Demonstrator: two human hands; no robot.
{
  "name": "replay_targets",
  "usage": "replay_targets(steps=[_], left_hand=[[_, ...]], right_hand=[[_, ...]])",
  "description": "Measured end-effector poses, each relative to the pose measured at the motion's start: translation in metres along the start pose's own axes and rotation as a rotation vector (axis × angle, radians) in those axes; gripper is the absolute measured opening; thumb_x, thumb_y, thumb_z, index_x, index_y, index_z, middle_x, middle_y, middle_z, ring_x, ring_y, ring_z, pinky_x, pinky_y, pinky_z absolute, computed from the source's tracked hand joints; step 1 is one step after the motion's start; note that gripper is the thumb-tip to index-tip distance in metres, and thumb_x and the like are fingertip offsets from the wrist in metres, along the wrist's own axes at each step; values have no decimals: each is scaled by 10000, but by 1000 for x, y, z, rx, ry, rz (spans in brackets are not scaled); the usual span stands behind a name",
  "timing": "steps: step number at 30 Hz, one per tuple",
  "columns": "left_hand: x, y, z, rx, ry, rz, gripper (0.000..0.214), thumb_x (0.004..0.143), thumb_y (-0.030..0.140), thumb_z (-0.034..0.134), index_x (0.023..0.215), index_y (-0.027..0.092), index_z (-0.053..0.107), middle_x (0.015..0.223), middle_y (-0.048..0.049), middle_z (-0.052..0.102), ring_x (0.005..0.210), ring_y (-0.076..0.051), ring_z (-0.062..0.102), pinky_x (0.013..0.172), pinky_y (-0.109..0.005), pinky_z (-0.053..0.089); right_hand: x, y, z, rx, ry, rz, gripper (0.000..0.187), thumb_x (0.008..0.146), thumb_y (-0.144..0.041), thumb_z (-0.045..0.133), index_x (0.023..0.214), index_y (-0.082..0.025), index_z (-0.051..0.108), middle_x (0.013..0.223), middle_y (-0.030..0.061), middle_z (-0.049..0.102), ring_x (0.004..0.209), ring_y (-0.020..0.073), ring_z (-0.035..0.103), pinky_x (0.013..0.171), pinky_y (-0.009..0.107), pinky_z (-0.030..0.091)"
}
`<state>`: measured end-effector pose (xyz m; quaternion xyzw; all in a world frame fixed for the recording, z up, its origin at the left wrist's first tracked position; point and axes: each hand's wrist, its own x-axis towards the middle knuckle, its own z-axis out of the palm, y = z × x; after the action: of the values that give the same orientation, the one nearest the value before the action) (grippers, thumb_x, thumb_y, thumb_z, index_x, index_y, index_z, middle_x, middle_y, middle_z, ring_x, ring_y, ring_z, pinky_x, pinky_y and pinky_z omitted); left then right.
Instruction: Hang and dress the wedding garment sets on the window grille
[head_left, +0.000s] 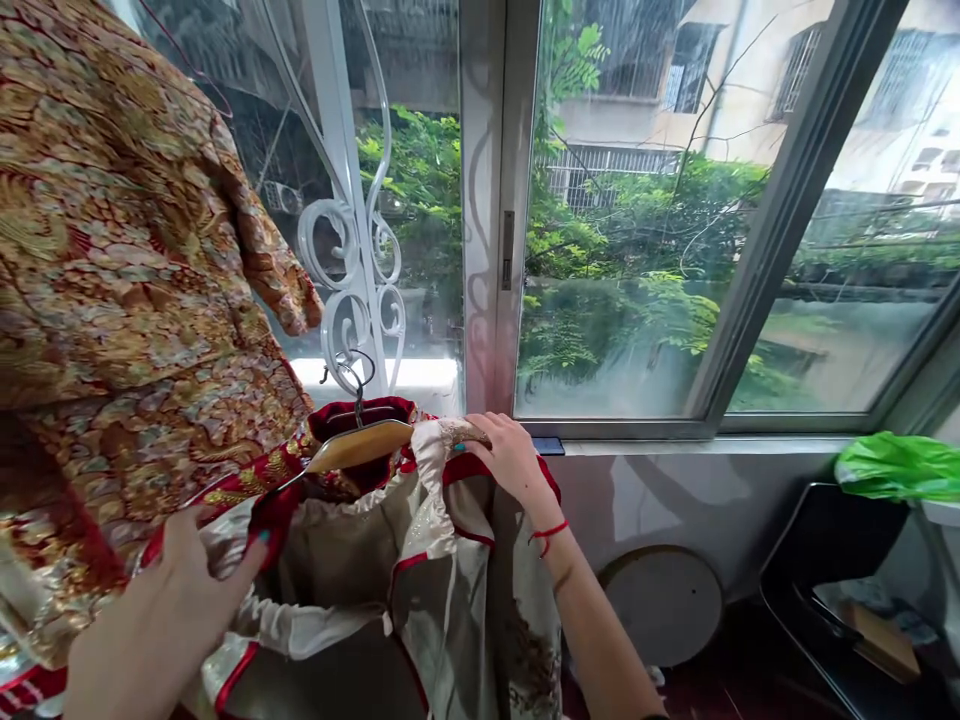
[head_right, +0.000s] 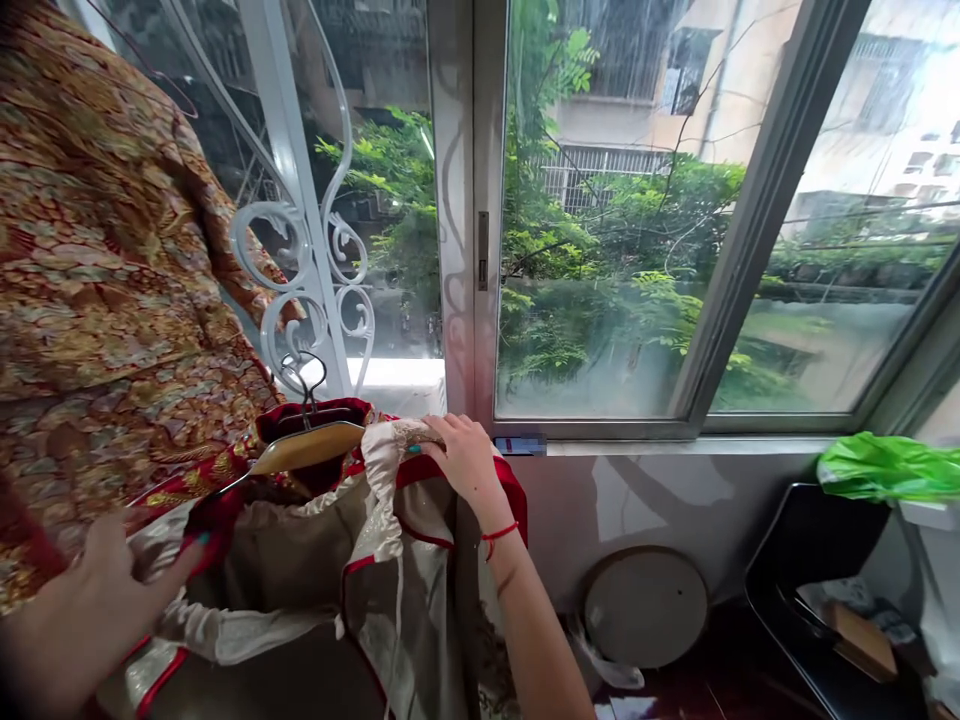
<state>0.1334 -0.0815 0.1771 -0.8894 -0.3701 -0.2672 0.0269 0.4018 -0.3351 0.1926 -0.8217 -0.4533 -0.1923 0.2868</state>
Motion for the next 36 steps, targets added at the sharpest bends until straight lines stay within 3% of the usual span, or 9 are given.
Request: replay_targets(steps=[4, 9, 15, 18, 25, 28, 32, 34, 36], left_hand=[[10, -4, -5, -247, -43, -99, 372, 821, 486, 373, 1082, 245, 481, 526, -15, 610, 573, -337, 654, 543, -424, 492], [19, 25, -53, -823, 50, -292, 446, 593, 428, 540, 994, 236, 560, 618, -9, 653, 527, -227, 577, 445, -291, 410], [23, 83, -77, -725, 180, -145, 330, 712, 260, 489, 1001, 171, 621, 619, 14, 614, 538, -172, 549, 533, -267, 397], [15, 91, -58, -695, 198, -81, 273, 787, 251, 440, 978, 190, 625, 528, 49, 529, 451, -160, 485, 501, -268, 346], [-11, 49, -9, -829, 138, 49, 288, 874, 310, 477, 1134, 194, 526, 651, 76, 377, 546, -129, 430, 560, -248, 381], [-42, 45, 0, -936, 214, 73, 334, 881, 307, 501, 1194, 196, 462, 741, 53, 436, 601, -116, 470, 589, -231, 426], [-113, 52, 37, -835, 318, -50, 180, 822, 312, 584, 950, 221, 498, 656, 70, 435, 552, -111, 470, 553, -213, 429], [-142, 58, 65, -797, 219, -165, 242, 774, 387, 642, 877, 233, 487, 612, 81, 432, 505, -116, 464, 501, -218, 422], [-159, 64, 88, -776, 97, -265, 279, 744, 437, 666, 832, 238, 491, 603, 71, 467, 511, -137, 494, 499, -237, 433]], right_hand=[[4, 3, -5, -48, -92, -89, 205, 974, -342, 517, 1115, -250, 634, 1030, 34, 703, 951, 205, 614, 799, 289, 417], [3, 6, -2, -31, -157, -168, 195, 993, -300, 482, 1093, -227, 632, 1036, 44, 714, 964, 192, 641, 763, 258, 420], [0, 7, 17, -31, -182, -156, 215, 983, -260, 469, 1133, -214, 616, 1021, 78, 719, 950, 214, 663, 770, 282, 462], [-1, 9, 30, 10, -209, -141, 238, 976, -236, 452, 1155, -220, 607, 1045, 75, 713, 958, 220, 663, 794, 304, 480], [0, 17, 48, 212, -107, -146, 331, 956, -328, 461, 1242, -204, 571, 1225, 106, 652, 1115, 247, 606, 952, 393, 473], [-18, 12, 47, 331, 114, -132, 350, 937, -358, 490, 1247, -213, 564, 1236, 107, 624, 1177, 259, 554, 1013, 439, 436], [-84, -30, 58, 469, 590, -61, 190, 913, -226, 489, 1068, -225, 599, 1037, 81, 631, 1019, 236, 586, 907, 405, 477], [-122, -63, 74, 572, 539, -101, 168, 888, -155, 490, 997, -239, 585, 884, 34, 630, 837, 194, 616, 746, 310, 510], [-150, -92, 95, 596, 248, -23, 214, 874, -139, 497, 1043, -237, 583, 845, 19, 645, 714, 167, 626, 638, 259, 507]])
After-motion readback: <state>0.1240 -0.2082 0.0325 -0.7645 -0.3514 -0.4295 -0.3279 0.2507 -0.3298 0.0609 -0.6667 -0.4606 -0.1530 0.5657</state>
